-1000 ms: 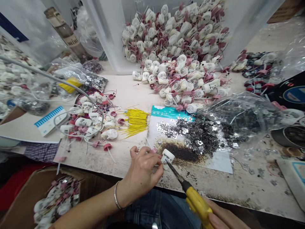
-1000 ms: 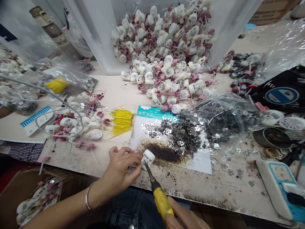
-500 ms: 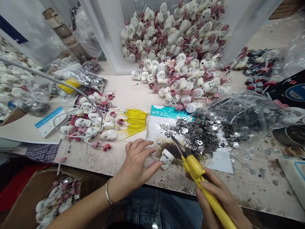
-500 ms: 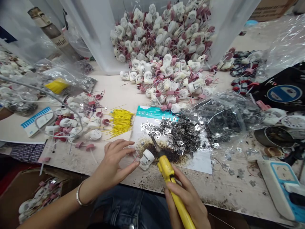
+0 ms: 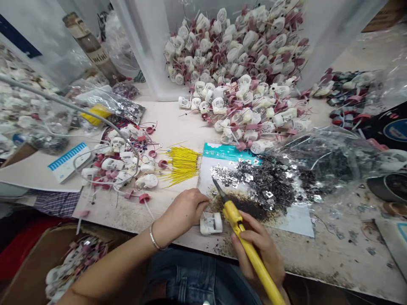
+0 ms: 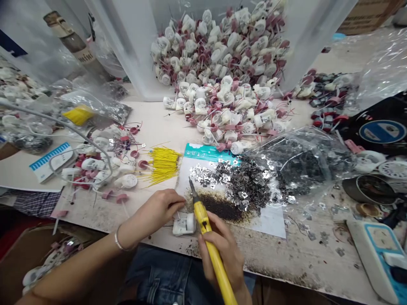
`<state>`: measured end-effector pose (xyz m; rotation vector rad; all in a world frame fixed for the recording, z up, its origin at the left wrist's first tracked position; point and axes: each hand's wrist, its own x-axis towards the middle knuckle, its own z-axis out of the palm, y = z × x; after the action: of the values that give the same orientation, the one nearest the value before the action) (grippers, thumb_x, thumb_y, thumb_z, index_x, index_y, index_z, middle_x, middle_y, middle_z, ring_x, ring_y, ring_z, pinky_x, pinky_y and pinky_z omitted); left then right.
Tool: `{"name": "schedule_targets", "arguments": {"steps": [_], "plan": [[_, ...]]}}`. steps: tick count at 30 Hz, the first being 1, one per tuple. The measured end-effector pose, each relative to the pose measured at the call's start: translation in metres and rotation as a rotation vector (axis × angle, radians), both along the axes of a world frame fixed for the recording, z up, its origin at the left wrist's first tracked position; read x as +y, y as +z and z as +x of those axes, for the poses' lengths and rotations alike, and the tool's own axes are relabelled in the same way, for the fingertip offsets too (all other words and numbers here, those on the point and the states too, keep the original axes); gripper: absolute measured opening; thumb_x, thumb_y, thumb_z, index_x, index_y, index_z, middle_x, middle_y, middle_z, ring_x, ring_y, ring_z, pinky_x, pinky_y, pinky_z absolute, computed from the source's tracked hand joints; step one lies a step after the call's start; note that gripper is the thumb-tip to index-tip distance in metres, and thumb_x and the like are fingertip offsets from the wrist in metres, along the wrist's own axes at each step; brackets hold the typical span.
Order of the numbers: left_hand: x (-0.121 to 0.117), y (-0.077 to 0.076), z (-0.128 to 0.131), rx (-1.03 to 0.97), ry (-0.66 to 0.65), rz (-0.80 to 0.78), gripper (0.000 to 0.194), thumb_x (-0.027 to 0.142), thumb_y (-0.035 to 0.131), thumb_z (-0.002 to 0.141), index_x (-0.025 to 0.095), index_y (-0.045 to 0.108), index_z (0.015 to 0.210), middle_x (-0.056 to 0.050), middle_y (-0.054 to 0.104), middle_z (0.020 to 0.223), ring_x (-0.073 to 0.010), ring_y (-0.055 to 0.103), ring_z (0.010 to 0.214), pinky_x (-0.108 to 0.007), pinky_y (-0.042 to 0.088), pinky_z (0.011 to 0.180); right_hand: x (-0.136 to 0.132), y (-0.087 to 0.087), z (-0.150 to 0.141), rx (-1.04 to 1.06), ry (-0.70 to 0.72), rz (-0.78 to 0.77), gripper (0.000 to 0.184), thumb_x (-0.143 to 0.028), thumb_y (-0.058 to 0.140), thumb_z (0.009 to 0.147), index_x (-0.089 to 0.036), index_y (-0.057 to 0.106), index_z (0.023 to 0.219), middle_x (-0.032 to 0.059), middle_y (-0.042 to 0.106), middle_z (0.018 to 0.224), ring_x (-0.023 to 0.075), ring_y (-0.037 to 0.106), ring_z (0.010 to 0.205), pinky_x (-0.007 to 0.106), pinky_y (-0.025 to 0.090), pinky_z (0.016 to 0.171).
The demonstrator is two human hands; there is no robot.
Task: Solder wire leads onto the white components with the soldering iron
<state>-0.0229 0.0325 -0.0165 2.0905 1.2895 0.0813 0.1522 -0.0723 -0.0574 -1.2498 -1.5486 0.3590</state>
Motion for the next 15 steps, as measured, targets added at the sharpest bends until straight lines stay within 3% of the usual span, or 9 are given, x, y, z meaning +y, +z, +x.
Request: {"name": "schedule_targets", "arguments": {"steps": [4, 7, 10, 15], "plan": [[0.003, -0.004, 0.008, 0.071, 0.024, 0.056, 0.015, 0.018, 0.056, 0.089, 0.018, 0.071, 0.089, -0.005, 0.071, 0.084, -0.0196, 0.066, 0.081, -0.029, 0.047, 0.076, -0.021, 0.008, 0.018, -0.072, -0.009, -0.029, 0.04, -0.004, 0.057, 0.08, -0.014, 0.058, 0.118, 0.0108, 0.062, 0.122, 0.0214, 0.063, 0.11, 0.031, 0.056, 0.088], [0.003, -0.005, 0.011, 0.107, 0.029, 0.084, 0.015, 0.021, 0.057, 0.089, 0.018, 0.071, 0.088, -0.005, 0.072, 0.083, -0.0203, 0.066, 0.082, -0.03, 0.047, 0.077, -0.034, 0.013, 0.023, -0.059, -0.032, -0.136, 0.033, -0.006, 0.056, 0.082, -0.015, 0.062, 0.114, 0.0098, 0.065, 0.117, 0.0214, 0.065, 0.106, 0.031, 0.057, 0.086], [0.002, -0.006, 0.014, 0.138, 0.041, 0.086, 0.016, 0.023, 0.056, 0.09, 0.018, 0.071, 0.09, -0.005, 0.073, 0.084, -0.0207, 0.067, 0.082, -0.031, 0.047, 0.077, -0.038, 0.011, 0.023, -0.031, -0.078, -0.135, 0.029, -0.008, 0.059, 0.08, -0.015, 0.062, 0.108, 0.0096, 0.066, 0.115, 0.0208, 0.067, 0.102, 0.03, 0.059, 0.081], [0.003, -0.004, 0.019, 0.213, 0.06, 0.092, 0.018, 0.021, 0.054, 0.088, 0.018, 0.071, 0.083, -0.005, 0.073, 0.082, -0.0209, 0.066, 0.08, -0.031, 0.045, 0.075, -0.033, 0.003, 0.028, -0.192, 0.071, -0.049, 0.036, -0.007, 0.057, 0.081, -0.011, 0.061, 0.116, 0.0125, 0.064, 0.118, 0.0224, 0.065, 0.106, 0.034, 0.059, 0.083]]}}
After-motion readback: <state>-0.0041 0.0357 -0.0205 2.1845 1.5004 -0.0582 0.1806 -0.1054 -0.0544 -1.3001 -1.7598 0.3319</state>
